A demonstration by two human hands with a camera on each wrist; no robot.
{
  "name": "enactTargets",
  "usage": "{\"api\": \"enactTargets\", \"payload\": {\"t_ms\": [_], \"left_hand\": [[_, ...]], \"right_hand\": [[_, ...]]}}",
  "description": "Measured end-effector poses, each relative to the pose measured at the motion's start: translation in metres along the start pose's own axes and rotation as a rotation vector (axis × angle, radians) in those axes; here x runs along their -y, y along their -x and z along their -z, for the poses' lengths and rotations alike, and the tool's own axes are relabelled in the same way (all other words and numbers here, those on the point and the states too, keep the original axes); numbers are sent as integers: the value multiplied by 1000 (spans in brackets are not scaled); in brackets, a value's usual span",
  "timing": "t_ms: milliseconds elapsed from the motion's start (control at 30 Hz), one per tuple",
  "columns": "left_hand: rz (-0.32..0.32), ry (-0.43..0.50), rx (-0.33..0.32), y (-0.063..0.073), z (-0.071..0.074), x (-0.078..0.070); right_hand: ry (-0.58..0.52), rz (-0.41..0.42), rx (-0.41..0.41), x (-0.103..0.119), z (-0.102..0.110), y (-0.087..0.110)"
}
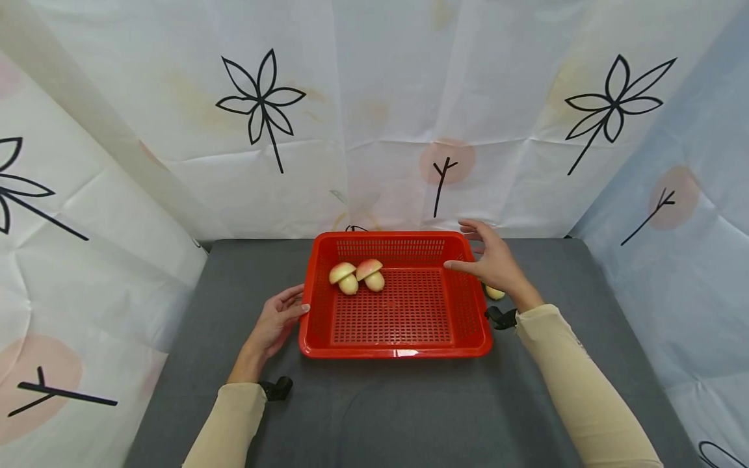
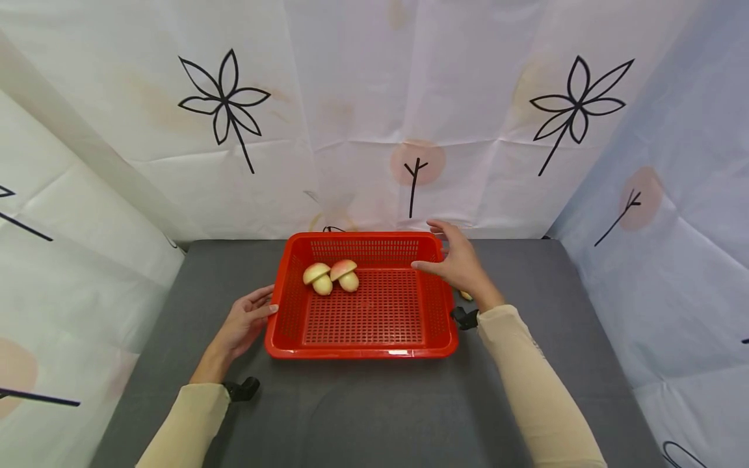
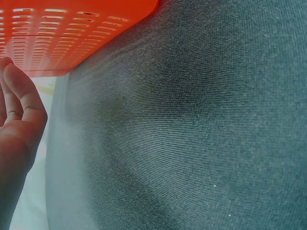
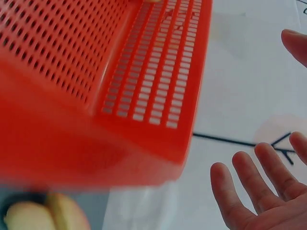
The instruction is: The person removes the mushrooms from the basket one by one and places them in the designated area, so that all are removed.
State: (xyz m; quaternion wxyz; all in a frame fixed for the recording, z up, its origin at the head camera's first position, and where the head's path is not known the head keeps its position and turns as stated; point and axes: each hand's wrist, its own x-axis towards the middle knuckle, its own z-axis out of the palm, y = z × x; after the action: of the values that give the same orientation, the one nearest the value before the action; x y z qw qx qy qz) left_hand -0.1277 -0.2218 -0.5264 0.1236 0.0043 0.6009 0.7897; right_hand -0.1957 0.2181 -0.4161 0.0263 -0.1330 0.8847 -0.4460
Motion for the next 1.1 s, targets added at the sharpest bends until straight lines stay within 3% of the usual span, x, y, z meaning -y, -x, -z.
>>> {"api": "enactTargets", "payload": {"t_ms": [533, 1100], "left_hand": [[0, -4, -9, 1, -1, 1], [-7, 0, -2, 2, -3, 0]], "right_hand": [[-103, 14, 122, 13, -69, -30], [-61, -54, 198, 5, -135, -50]]}}
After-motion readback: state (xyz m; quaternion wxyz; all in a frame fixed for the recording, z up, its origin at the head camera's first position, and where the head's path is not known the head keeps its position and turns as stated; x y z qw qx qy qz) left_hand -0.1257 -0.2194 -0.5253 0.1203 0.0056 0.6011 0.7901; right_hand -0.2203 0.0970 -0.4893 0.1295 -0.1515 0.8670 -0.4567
